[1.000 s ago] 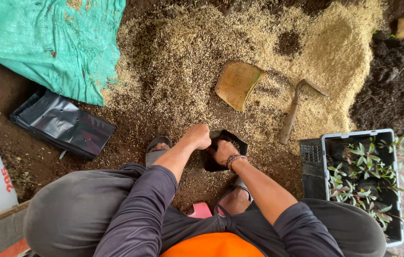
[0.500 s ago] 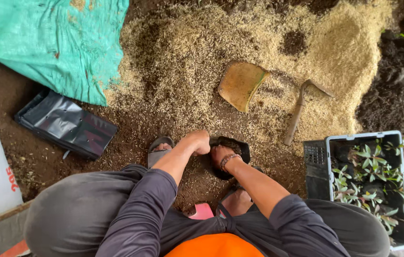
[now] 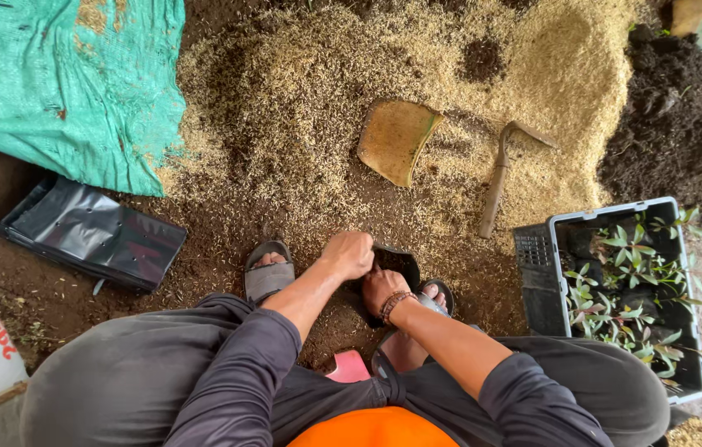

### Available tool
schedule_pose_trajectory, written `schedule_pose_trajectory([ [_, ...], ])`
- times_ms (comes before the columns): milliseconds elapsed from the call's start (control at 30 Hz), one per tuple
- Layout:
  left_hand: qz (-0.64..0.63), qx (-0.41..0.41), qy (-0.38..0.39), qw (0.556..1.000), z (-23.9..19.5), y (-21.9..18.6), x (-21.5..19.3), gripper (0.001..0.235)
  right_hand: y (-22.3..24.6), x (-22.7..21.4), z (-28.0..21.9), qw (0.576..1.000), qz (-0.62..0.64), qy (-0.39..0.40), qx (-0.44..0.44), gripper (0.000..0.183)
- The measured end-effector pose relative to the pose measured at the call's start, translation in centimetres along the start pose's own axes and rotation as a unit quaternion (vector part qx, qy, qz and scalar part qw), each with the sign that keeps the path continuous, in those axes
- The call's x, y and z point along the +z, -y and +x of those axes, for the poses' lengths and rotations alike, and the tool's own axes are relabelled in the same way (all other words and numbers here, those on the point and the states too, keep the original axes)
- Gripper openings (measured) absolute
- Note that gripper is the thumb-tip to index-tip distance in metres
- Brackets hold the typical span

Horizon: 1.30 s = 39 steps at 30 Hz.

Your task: The person mixes soil and sawdust with a hoe, then fills black plastic nursery bags with the mixture using a scoop. They place small seedlings into the bags, add more soil, and arrange the filled bags on the ground.

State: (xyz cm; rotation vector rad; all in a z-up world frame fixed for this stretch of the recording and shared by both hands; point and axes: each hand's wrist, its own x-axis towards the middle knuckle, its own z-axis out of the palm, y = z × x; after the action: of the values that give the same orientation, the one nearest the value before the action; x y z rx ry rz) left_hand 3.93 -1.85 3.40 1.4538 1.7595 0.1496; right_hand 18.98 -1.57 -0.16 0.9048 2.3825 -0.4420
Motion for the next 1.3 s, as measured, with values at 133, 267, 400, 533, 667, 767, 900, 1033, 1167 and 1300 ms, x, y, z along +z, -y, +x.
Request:
schedule_pose_trajectory([
  [133, 0.023, 0.042, -0.068, 0.996, -0.3, 0.5, 1.7, 0.024, -1.6, 2.8, 3.6, 0.996, -0.040, 0.072, -0.038, 0.031],
  [267, 0.006, 0.026, -0.140, 0.990, 0.2, 0.5, -0.2, 0.020, -1.8, 1.2, 5.8, 0.998, 0.009, 0.050, -0.047, 0.034],
  [400, 0.008, -0.066, -0.048, 0.997, 0.2, 0.2, -2.7, 0.026, -1.7, -3.7, 2.3, 0.996, -0.003, 0.078, -0.042, 0.032],
  [533, 0.074, -0.111, 0.095, 0.986, -1.5, 0.0, -3.9, 0.033, -2.0, -9.1, -4.9, 0.990, 0.070, -0.114, -0.044, 0.031],
  [667, 0.109, -0.131, 0.196, 0.966, -3.4, 0.3, -2.9, 0.033, -3.4, -11.7, -6.7, 0.980, 0.080, -0.161, 0.085, 0.051],
  [767, 0.082, -0.134, 0.161, 0.974, -3.7, 0.4, -3.0, 0.030, -4.7, -11.4, -5.7, 0.985, 0.076, -0.118, 0.099, 0.047],
  [900, 0.009, -0.186, 0.064, 0.980, -2.3, 1.0, -5.1, 0.025, -5.5, -10.9, -3.3, 0.971, 0.156, -0.053, 0.171, 0.041],
  [1033, -0.049, -0.164, -0.146, 0.974, -1.6, 2.3, -6.8, 0.034, -4.4, -11.7, -1.7, 0.954, 0.219, -0.012, 0.203, 0.035],
  [1167, -0.120, -0.217, -0.220, 0.943, -1.5, 3.1, -7.8, 0.076, -2.8, -13.3, -0.7, 0.983, 0.100, -0.109, 0.112, 0.032],
  [1300, -0.125, -0.239, -0.198, 0.942, -2.2, 4.6, -6.2, 0.072, -1.6, -13.0, 0.2, 0.966, 0.154, -0.208, -0.026, 0.034],
])
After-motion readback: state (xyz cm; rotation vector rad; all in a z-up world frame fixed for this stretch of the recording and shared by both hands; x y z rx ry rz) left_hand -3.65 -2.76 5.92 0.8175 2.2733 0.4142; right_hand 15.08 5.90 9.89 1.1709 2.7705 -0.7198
